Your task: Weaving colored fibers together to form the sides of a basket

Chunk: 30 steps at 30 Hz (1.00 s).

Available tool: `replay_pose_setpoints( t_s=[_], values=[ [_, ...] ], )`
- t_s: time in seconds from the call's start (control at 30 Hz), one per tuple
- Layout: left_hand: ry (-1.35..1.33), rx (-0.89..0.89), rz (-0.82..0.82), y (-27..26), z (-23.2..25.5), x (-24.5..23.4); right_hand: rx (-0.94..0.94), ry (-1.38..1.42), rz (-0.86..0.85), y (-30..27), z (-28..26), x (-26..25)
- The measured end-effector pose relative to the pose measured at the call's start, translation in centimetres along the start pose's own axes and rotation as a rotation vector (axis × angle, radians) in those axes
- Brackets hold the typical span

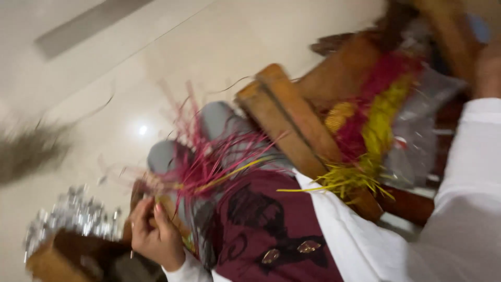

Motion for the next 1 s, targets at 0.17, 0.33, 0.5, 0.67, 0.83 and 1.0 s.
replay_pose_setpoints(
  t_s=[0.17, 0.33, 0.5, 0.67, 0.83, 1.0],
  values=[
    [-0.094, -0.061, -0.101, -0.3, 0.4, 2.9, -0.025, -0.943, -0.409, -7.1, -0.4, -1.9],
    [-0.101, -0.074, -0.235, -0.4, 0.2, 3.3, 0.910, -0.586, -1.315, -19.3, -14.4, -2.3],
    [-0.109, -0.184, -0.292, -0.9, -1.8, 2.6, 0.722, -0.658, -1.921, -25.0, -15.4, -0.6],
    [-0.162, -0.221, -0.311, -1.2, -2.8, 2.8, 0.969, -0.331, -1.922, -23.8, -16.8, -0.5],
    [-0.072, -0.189, -0.345, -1.8, -3.2, 3.5, 0.944, -0.277, -2.083, -21.6, -20.3, -2.2],
    [-0.138, -0.239, -0.360, -2.4, -4.9, 4.1, 0.919, -0.276, -1.509, -14.3, -17.6, -0.7]
  ],
)
Point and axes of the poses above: each hand's wrist, its own y-axis towards the middle knuckle, its own x-axis out of the palm, z = x × y, the point moved 6 cm from there along y, towards the middle knuckle, and after that the axes turned 11 degrees about z, right-handed, at the moved point
